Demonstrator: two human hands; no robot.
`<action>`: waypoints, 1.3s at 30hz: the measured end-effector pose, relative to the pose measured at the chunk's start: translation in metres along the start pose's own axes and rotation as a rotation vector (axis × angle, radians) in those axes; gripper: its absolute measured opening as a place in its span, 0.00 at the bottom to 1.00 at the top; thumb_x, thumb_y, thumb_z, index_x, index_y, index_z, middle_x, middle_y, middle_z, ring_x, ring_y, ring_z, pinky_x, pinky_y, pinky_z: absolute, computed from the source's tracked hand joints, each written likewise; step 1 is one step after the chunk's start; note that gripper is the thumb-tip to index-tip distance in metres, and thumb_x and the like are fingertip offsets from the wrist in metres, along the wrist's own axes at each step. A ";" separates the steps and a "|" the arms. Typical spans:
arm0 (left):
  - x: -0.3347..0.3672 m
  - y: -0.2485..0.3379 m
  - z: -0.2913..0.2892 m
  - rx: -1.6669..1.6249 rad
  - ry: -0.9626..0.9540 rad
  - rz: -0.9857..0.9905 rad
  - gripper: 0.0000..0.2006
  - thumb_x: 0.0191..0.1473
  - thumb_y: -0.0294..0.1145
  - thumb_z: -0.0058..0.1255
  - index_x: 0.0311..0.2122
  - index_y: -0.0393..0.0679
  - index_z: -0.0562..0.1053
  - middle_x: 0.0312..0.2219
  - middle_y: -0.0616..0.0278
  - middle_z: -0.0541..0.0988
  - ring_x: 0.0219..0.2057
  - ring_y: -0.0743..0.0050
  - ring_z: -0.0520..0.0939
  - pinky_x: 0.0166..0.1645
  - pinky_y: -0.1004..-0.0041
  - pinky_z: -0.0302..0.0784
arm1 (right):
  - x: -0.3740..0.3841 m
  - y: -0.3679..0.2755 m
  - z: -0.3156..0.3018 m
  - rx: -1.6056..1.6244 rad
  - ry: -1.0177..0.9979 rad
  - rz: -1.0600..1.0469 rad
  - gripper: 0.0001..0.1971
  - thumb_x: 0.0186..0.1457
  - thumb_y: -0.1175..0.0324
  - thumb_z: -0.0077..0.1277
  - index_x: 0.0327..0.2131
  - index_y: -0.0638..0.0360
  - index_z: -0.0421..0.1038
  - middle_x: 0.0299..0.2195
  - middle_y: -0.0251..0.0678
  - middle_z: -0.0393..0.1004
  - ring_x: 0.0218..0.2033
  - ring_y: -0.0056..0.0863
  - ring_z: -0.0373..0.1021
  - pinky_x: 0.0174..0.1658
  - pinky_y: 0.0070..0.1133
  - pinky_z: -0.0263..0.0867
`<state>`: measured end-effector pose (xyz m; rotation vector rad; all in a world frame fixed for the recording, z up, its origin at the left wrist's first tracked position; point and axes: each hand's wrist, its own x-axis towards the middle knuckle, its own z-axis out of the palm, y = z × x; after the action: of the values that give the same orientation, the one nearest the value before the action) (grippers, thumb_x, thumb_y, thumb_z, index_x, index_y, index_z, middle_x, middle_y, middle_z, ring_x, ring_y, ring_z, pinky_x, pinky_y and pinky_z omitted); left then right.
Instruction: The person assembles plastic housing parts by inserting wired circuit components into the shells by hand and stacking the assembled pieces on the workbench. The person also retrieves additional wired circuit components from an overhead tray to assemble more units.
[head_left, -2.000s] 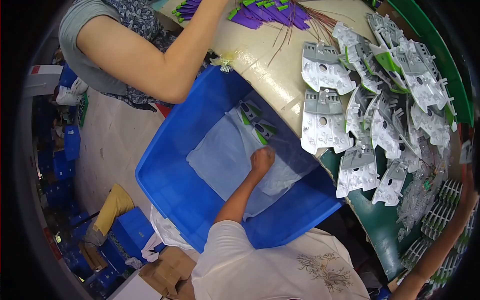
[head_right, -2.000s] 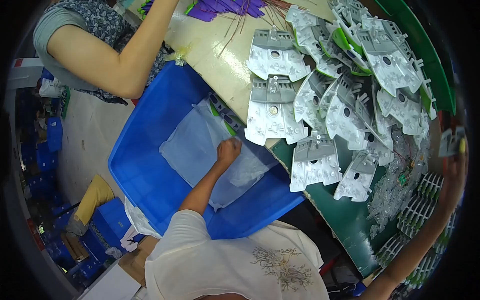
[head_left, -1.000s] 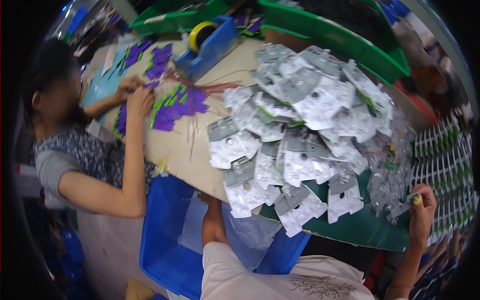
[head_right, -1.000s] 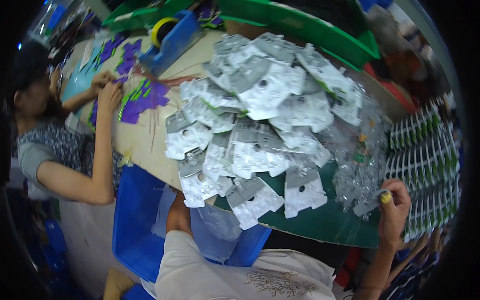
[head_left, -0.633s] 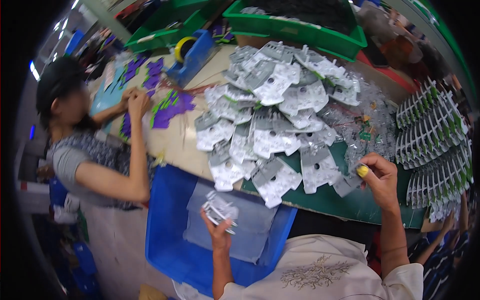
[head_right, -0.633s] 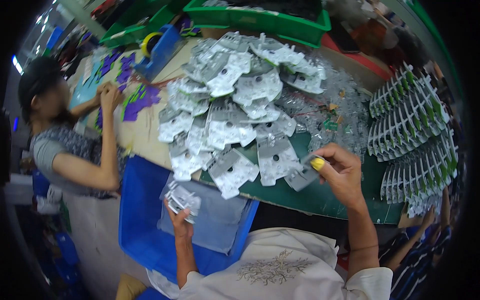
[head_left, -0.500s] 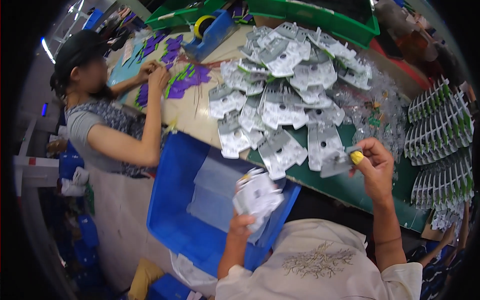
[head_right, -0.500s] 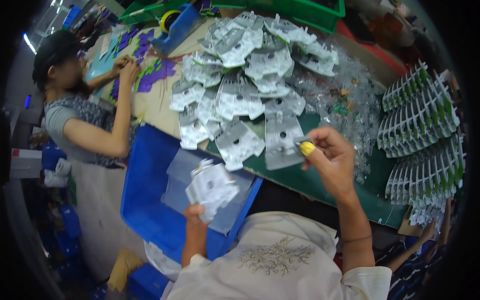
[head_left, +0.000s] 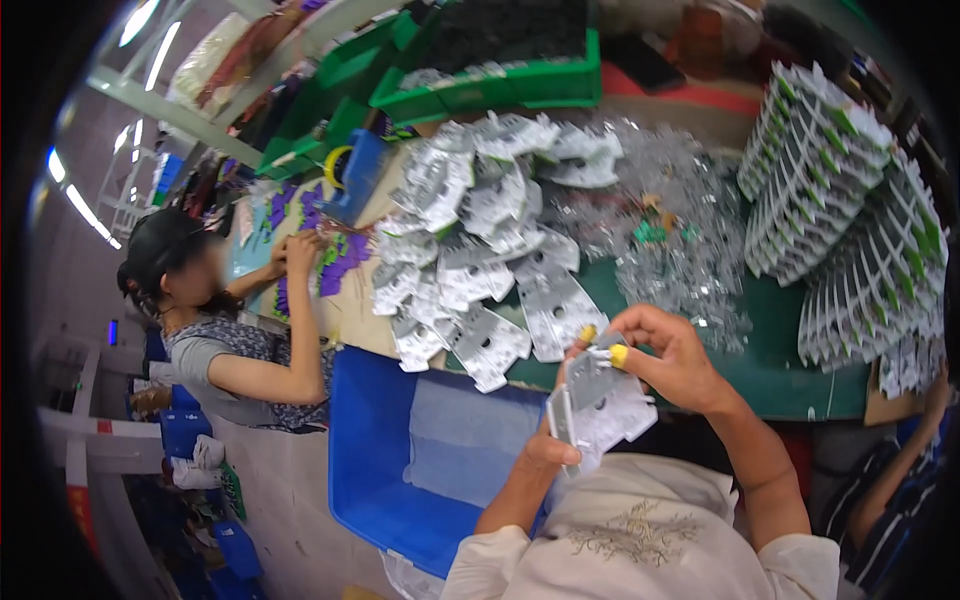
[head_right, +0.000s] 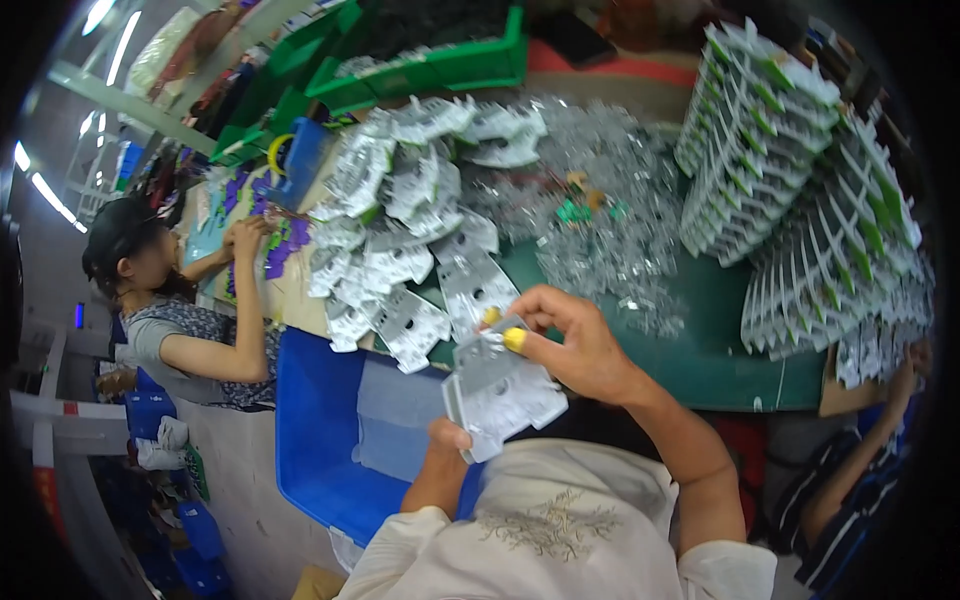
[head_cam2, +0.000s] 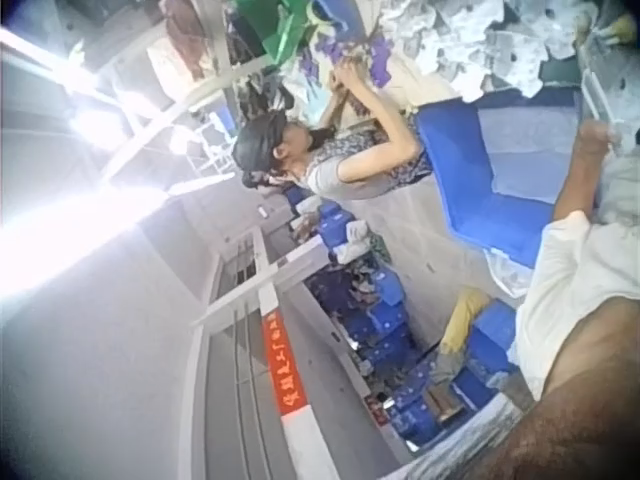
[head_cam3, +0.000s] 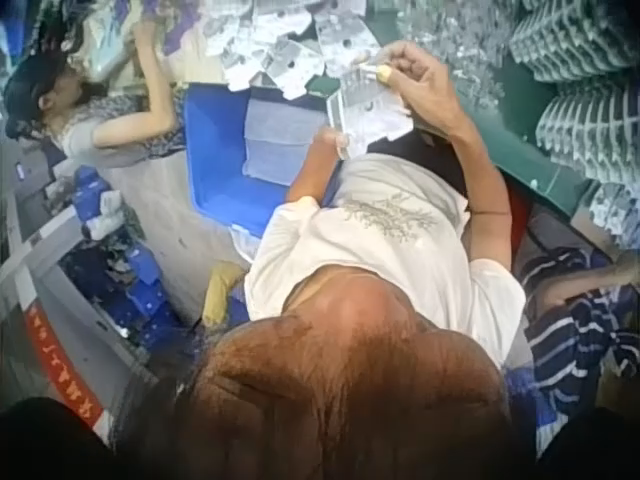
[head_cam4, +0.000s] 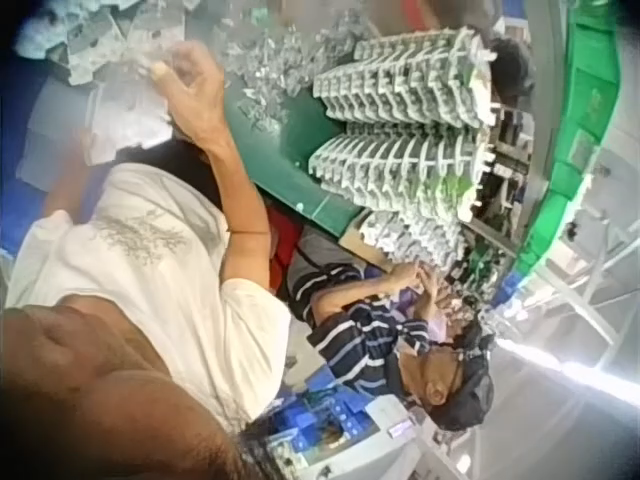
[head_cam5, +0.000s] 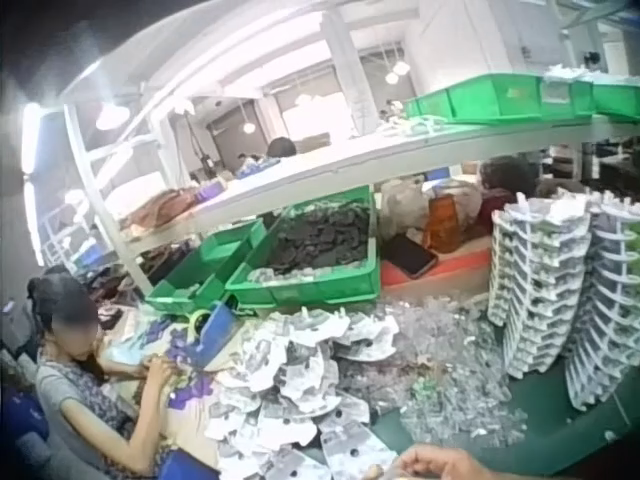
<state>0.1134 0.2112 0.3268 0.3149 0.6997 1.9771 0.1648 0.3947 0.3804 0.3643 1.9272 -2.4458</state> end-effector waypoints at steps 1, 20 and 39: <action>-0.013 -0.001 -0.005 -0.060 0.103 -0.177 0.63 0.28 0.45 0.67 0.69 0.46 0.43 0.61 0.50 0.61 0.60 0.48 0.68 0.64 0.56 0.64 | 0.002 0.004 -0.001 -0.050 0.061 -0.143 0.09 0.56 0.77 0.54 0.42 0.63 0.70 0.32 0.27 0.73 0.32 0.11 0.66 0.37 0.14 0.63; -0.026 0.042 -0.064 -0.273 0.242 0.150 0.52 0.39 0.54 0.62 0.68 0.49 0.51 0.63 0.34 0.55 0.62 0.27 0.61 0.63 0.43 0.60 | 0.365 -0.162 -0.067 -1.180 0.546 -0.625 0.10 0.50 0.60 0.57 0.34 0.50 0.82 0.32 0.43 0.80 0.36 0.46 0.77 0.41 0.38 0.72; -0.011 0.037 -0.056 0.086 0.419 -0.053 0.27 0.61 0.26 0.48 0.64 0.35 0.58 0.53 0.56 0.72 0.52 0.69 0.75 0.59 0.68 0.68 | 0.324 -0.127 -0.061 -0.801 0.627 -0.911 0.16 0.52 0.64 0.60 0.43 0.60 0.77 0.24 0.30 0.76 0.25 0.15 0.67 0.30 0.19 0.65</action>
<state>0.0649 0.1690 0.3042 -0.0727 1.0481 1.9846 -0.1583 0.5288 0.4293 0.2595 3.7670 -1.5965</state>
